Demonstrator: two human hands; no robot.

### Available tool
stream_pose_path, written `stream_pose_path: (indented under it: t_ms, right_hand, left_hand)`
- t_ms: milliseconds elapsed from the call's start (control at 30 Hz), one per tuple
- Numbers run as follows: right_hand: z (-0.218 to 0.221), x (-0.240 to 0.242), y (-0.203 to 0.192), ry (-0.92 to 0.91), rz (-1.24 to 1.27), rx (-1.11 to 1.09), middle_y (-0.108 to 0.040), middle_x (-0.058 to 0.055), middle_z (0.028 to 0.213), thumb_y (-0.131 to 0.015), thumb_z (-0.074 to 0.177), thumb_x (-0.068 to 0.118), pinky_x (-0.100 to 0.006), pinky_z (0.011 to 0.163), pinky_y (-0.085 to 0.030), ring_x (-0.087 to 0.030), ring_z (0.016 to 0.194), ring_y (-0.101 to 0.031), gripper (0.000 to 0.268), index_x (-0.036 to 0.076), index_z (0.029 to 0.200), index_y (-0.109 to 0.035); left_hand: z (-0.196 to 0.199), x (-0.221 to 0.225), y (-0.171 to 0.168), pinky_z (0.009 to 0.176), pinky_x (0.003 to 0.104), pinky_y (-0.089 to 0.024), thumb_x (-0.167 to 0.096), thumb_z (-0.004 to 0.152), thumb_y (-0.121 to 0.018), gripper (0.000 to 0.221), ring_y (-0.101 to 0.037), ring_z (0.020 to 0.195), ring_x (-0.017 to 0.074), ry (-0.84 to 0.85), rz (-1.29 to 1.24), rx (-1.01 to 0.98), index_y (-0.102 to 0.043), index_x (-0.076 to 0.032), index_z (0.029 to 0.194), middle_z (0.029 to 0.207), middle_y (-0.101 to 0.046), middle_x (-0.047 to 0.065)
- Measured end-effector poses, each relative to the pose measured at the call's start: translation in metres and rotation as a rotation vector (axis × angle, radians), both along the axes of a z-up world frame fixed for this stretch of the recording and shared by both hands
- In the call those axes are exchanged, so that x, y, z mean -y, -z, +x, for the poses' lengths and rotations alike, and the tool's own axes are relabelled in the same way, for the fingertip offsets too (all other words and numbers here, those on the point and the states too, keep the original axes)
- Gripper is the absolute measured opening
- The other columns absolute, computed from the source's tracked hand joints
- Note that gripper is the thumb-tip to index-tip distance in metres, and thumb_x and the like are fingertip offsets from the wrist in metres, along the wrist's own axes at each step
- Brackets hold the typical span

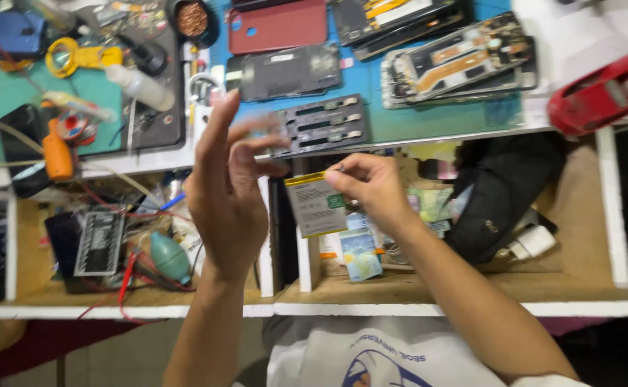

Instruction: Repairing a mobile phone by preparing and installing a replacement battery into the chassis

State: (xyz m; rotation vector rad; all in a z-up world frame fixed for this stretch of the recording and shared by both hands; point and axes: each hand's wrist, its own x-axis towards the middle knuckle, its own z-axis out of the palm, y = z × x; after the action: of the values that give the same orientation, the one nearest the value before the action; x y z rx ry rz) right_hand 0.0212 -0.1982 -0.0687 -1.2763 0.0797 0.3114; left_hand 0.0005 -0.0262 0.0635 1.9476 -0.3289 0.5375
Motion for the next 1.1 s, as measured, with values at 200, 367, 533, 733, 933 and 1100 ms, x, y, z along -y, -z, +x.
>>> stream_pose_path:
  t_ms: [200,367,533,733,933,1100]
  right_hand:
    - [0.012,-0.015,0.015,-0.099,-0.471,0.106,-0.074,0.009,0.084,-0.072,0.088,0.035,-0.023,0.072,-0.045,-0.004,0.075,-0.060,0.020,0.019,0.098,-0.078]
    - [0.005,-0.020,0.043,0.096,0.056,0.041,-0.069,-0.001,0.073,-0.083,0.082,0.014,-0.022,0.054,-0.045,-0.006,0.063,-0.058,0.011,0.008,0.081,-0.074]
    - [0.013,-0.020,0.066,0.075,0.151,-0.008,-0.076,-0.008,0.087,-0.087,0.081,0.011,-0.023,0.061,-0.061,-0.013,0.072,-0.074,0.014,0.009,0.091,-0.077]
    - [0.010,-0.017,0.048,0.069,0.008,0.024,-0.076,-0.005,0.088,-0.083,0.084,0.011,-0.021,0.060,-0.057,-0.006,0.072,-0.067,0.010,0.008,0.090,-0.076]
    - [0.011,-0.016,0.044,0.047,0.033,0.015,-0.076,-0.005,0.087,-0.083,0.085,0.012,-0.021,0.060,-0.058,-0.007,0.071,-0.068,0.010,0.008,0.090,-0.076]
    - [0.011,-0.015,0.045,0.044,0.053,0.000,-0.076,-0.006,0.086,-0.082,0.085,0.013,-0.021,0.060,-0.059,-0.008,0.071,-0.069,0.010,0.008,0.091,-0.076]
  left_hand:
    - [0.009,0.122,-0.023,0.082,0.035,-0.055,0.009,0.101,-0.052,0.037,-0.066,0.095,0.0235,0.629,0.045,-0.119,-0.053,-0.005,0.135,0.107,-0.067,0.012]
    - [0.063,0.236,0.024,0.075,0.053,-0.055,-0.040,0.097,-0.054,0.043,-0.070,0.093,0.0425,0.506,0.365,-0.367,-0.064,-0.014,0.131,0.115,-0.061,0.011]
    - [0.129,0.284,0.053,0.076,0.057,-0.061,-0.045,0.097,-0.058,0.044,-0.072,0.094,0.0470,0.465,0.523,-0.430,-0.073,-0.011,0.120,0.115,-0.061,0.016]
    - [0.148,0.288,0.037,0.038,0.029,-0.058,-0.030,0.086,-0.068,0.024,-0.072,0.046,0.0249,0.520,0.289,-0.831,-0.079,-0.015,0.101,0.070,-0.070,0.020]
    - [0.141,0.293,0.024,0.048,0.030,-0.066,-0.021,0.084,-0.068,0.023,-0.074,0.055,0.0248,0.610,0.259,-0.891,-0.078,-0.007,0.100,0.082,-0.071,0.027]
    - [0.137,0.307,0.042,0.049,0.033,-0.068,-0.015,0.085,-0.069,0.021,-0.072,0.049,0.0264,0.656,0.143,-0.956,-0.077,-0.001,0.097,0.067,-0.069,0.024]
